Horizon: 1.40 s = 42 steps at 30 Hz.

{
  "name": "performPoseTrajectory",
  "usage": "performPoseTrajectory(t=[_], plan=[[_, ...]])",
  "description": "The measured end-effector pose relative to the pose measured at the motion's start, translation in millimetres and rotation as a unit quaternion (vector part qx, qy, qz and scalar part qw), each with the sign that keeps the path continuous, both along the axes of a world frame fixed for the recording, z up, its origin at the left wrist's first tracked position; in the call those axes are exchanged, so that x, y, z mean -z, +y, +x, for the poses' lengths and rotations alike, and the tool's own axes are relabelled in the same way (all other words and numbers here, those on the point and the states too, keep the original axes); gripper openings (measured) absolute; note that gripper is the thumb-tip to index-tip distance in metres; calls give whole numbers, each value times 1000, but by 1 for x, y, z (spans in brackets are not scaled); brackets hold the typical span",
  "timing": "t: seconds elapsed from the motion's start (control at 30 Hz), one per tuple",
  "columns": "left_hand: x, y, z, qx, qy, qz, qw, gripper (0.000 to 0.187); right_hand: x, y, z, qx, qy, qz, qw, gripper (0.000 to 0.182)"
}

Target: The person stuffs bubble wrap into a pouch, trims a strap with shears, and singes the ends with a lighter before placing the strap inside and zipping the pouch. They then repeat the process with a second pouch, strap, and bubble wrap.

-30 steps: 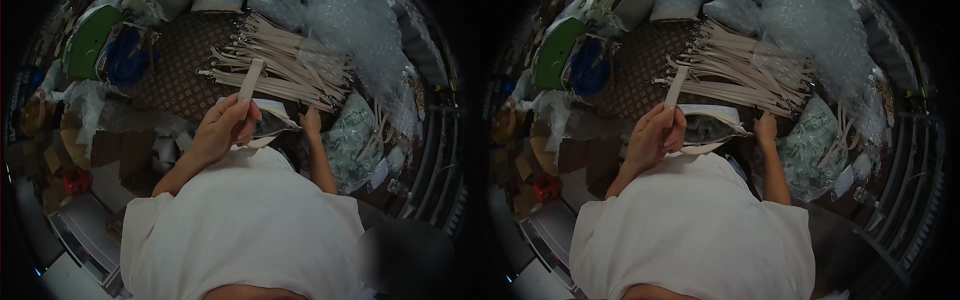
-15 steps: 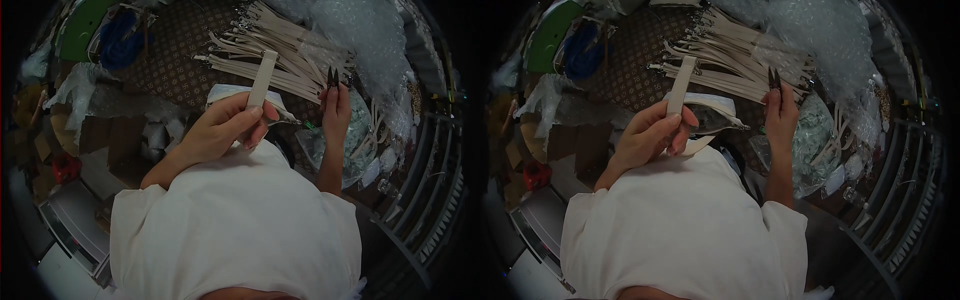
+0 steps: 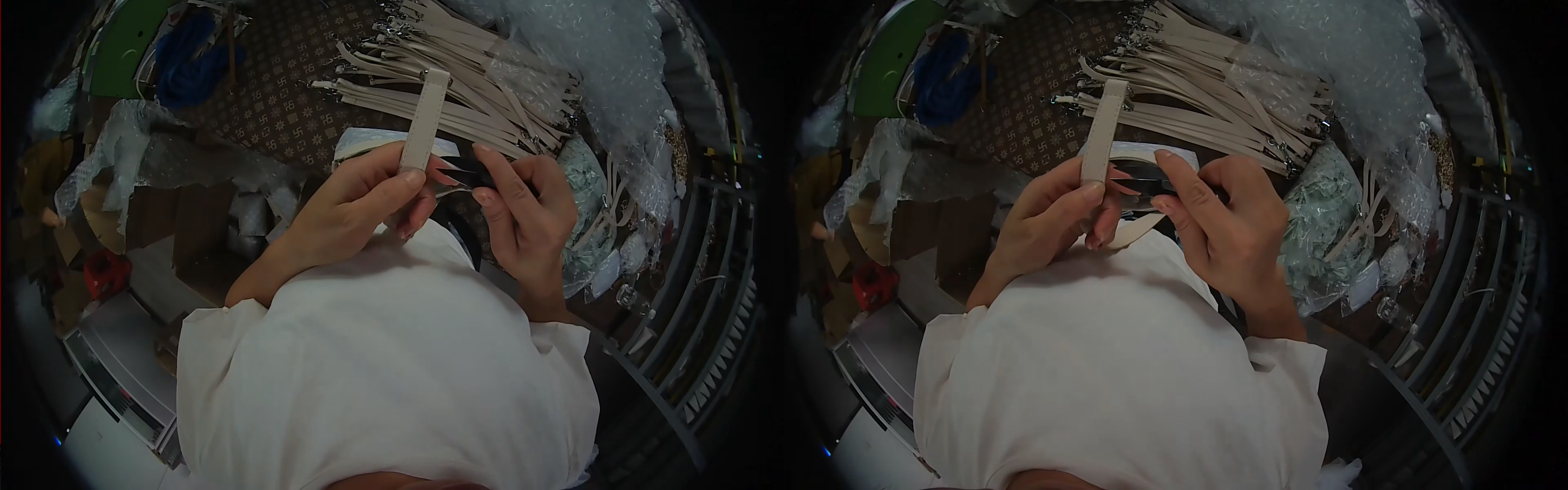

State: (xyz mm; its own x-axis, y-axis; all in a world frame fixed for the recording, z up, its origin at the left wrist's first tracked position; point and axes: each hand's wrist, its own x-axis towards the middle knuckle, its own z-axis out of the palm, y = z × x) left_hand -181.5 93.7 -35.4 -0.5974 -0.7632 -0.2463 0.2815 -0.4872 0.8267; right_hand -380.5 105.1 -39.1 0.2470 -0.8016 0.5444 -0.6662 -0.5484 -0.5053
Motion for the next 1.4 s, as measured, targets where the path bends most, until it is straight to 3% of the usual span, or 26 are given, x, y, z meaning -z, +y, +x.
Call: performPoseTrajectory(t=[0.37, 0.9, 0.97, 1.1, 1.4], plan=[[-1, -1, 0, 14, -35, -21, 999, 24, 5, -3, 3, -7, 65, -67, 996, 35], [-1, -2, 0, 34, -26, -17, 999, 26, 14, -3, 1, -19, 52, -91, 994, 28], [-1, -2, 1, 32, -18, -18, 999, 26, 15, -2, 2, -5, -49, -7, 999, 26], [-2, -4, 1, 37, -12, -14, 999, 27, 12, -4, 0, 55, -95, 33, 993, 26], [-4, -2, -2, 22, -32, -14, 999, 25, 9, -3, 1, 9, 4, -28, 1000, 32]])
